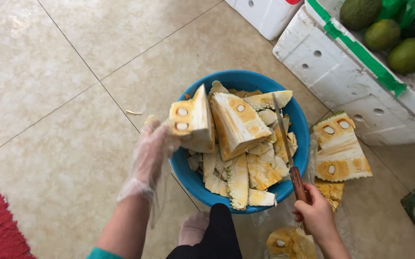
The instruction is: Cutting and packing jackfruit into plastic containers
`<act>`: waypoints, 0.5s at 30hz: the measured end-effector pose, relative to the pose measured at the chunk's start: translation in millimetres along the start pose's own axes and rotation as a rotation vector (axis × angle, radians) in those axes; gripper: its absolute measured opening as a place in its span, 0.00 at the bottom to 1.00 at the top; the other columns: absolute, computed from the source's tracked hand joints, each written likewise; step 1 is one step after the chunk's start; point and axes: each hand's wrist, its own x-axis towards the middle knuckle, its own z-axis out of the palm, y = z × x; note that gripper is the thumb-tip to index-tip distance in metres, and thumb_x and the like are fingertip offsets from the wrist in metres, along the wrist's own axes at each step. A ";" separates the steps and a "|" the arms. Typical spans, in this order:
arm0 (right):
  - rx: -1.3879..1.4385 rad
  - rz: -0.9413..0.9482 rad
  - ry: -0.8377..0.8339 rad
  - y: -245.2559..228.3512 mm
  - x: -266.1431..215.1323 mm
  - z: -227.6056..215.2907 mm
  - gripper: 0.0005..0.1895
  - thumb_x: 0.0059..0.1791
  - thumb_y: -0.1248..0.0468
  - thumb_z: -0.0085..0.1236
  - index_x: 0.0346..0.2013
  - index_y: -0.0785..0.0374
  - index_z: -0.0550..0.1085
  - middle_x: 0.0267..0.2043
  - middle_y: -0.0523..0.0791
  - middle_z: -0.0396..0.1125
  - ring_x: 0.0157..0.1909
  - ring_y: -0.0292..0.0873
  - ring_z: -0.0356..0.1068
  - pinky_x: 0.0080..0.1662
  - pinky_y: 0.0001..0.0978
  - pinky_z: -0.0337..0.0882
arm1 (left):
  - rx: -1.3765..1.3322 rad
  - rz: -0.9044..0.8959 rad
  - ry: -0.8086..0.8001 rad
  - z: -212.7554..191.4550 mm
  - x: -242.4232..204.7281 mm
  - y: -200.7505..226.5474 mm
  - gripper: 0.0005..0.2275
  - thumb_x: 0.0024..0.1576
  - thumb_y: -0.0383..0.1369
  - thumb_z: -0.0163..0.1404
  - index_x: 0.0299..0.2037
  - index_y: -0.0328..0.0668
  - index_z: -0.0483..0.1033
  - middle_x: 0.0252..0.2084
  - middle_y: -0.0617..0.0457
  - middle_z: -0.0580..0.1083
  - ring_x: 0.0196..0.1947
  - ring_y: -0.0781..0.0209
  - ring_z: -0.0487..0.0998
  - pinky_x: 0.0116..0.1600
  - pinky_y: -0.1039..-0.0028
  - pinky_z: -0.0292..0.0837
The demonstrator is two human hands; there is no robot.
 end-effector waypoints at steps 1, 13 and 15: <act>0.119 -0.010 -0.017 -9.1 -14.8 -2.8 0.37 0.38 0.74 0.53 0.64 0.64 0.72 0.32 0.56 0.70 0.21 0.52 0.65 0.27 0.42 0.66 | 0.057 0.042 0.020 -2.3 4.2 3.3 0.37 0.50 0.48 0.48 0.74 0.54 0.61 0.69 0.49 0.70 0.63 0.54 0.74 0.60 0.65 0.72; 0.411 0.046 0.014 95.7 1.8 21.4 0.18 0.50 0.67 0.65 0.53 0.68 0.74 0.28 0.59 0.67 0.24 0.56 0.65 0.32 0.43 0.64 | -0.143 0.551 0.186 -44.5 65.2 -130.2 0.06 0.60 0.36 0.57 0.41 0.46 0.81 0.28 0.60 0.74 0.26 0.72 0.69 0.31 0.78 0.68; 0.239 0.135 0.081 127.0 53.1 30.9 0.20 0.49 0.68 0.68 0.55 0.71 0.77 0.35 0.60 0.72 0.32 0.59 0.69 0.41 0.48 0.67 | -0.053 0.507 0.273 -65.5 92.3 -124.8 0.07 0.60 0.38 0.57 0.45 0.49 0.81 0.27 0.63 0.74 0.24 0.75 0.67 0.30 0.80 0.66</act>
